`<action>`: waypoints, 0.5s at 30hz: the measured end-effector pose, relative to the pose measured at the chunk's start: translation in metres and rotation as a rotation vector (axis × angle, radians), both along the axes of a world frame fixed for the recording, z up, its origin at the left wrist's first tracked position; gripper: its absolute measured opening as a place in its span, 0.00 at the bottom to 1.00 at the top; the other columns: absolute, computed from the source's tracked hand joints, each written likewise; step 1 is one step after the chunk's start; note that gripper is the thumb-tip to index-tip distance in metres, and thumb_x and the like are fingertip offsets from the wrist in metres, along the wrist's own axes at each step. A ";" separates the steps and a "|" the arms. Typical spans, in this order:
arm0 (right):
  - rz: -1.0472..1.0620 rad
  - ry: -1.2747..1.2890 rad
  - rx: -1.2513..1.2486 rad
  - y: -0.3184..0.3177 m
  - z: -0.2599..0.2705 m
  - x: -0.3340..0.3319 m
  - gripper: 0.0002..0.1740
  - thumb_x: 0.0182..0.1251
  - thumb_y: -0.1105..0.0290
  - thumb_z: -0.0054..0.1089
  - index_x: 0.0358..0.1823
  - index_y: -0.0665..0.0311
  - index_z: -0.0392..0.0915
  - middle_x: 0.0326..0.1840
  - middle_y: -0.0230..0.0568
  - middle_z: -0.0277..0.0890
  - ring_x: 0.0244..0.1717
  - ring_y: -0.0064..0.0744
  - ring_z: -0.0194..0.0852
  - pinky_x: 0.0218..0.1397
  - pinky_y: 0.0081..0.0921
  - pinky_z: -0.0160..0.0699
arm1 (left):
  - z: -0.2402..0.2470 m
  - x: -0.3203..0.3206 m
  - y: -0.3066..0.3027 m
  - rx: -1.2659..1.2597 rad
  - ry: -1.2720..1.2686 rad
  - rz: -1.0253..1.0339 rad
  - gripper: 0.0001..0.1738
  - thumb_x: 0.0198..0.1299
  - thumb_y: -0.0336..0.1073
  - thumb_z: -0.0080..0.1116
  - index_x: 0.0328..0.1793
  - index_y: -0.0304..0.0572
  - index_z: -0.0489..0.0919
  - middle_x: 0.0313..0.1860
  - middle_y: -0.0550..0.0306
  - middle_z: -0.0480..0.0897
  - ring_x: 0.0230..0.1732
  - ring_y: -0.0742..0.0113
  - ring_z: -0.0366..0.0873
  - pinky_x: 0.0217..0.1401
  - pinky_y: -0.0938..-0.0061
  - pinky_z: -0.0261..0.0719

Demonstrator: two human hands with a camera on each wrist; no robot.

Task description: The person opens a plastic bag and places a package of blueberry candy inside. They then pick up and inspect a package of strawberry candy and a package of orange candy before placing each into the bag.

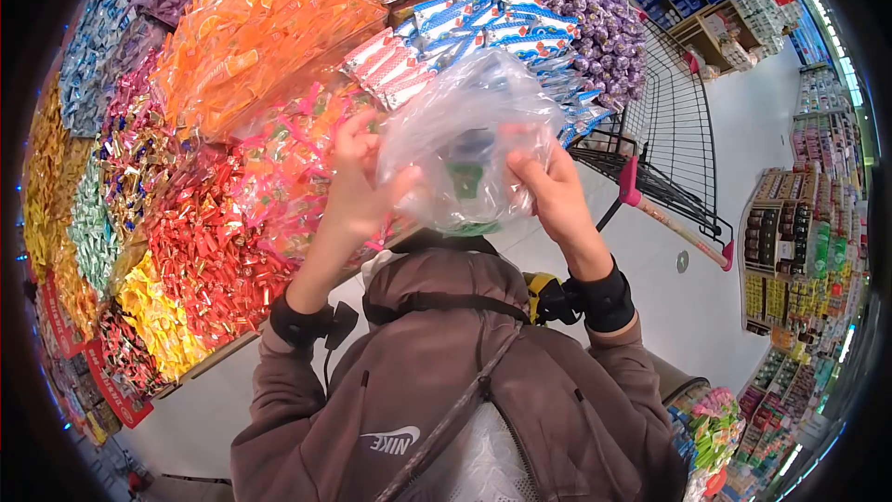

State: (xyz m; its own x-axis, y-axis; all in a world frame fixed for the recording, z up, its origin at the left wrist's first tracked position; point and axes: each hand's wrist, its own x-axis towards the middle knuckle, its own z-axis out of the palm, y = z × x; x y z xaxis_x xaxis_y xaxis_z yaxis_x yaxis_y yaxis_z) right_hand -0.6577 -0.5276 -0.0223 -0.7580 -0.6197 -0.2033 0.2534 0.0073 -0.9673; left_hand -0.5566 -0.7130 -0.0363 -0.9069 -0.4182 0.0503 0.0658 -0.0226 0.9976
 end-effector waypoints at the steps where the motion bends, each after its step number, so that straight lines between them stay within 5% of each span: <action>1: 0.044 0.012 0.026 -0.005 0.000 0.000 0.15 0.60 0.67 0.48 0.48 0.59 0.66 0.27 0.26 0.67 0.18 0.09 0.59 0.14 0.08 0.55 | 0.006 -0.002 0.001 -0.009 -0.022 -0.019 0.19 0.53 0.25 0.51 0.52 0.34 0.64 0.36 0.56 0.73 0.41 0.74 0.71 0.44 0.77 0.70; 4: 0.051 0.089 0.034 -0.017 -0.011 0.004 0.13 0.62 0.62 0.47 0.43 0.62 0.69 0.21 0.23 0.63 0.17 0.10 0.55 0.15 0.10 0.51 | -0.002 0.000 -0.013 0.084 -0.090 -0.186 0.15 0.55 0.29 0.50 0.49 0.36 0.67 0.34 0.58 0.73 0.38 0.74 0.72 0.43 0.76 0.71; 7: -0.033 -0.001 0.015 -0.018 -0.015 0.001 0.14 0.64 0.59 0.44 0.37 0.63 0.69 0.16 0.23 0.59 0.13 0.11 0.51 0.14 0.13 0.48 | -0.015 0.010 -0.032 0.543 -0.231 -0.132 0.13 0.57 0.35 0.48 0.46 0.37 0.70 0.35 0.58 0.75 0.36 0.72 0.74 0.41 0.75 0.73; 15: -0.039 -0.224 0.028 -0.014 -0.018 -0.002 0.17 0.65 0.56 0.41 0.31 0.63 0.68 0.13 0.24 0.56 0.10 0.13 0.48 0.13 0.14 0.46 | 0.000 0.012 -0.016 0.747 -0.187 0.039 0.16 0.58 0.38 0.47 0.47 0.33 0.70 0.34 0.56 0.76 0.28 0.74 0.74 0.28 0.81 0.74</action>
State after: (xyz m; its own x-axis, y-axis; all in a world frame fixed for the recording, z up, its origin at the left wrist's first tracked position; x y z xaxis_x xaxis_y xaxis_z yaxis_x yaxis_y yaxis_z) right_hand -0.6597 -0.5417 -0.0402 -0.7152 -0.5824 -0.3864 0.4627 0.0197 -0.8863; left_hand -0.5445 -0.7290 -0.0360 -0.8567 -0.3123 -0.4105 -0.0879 -0.6958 0.7129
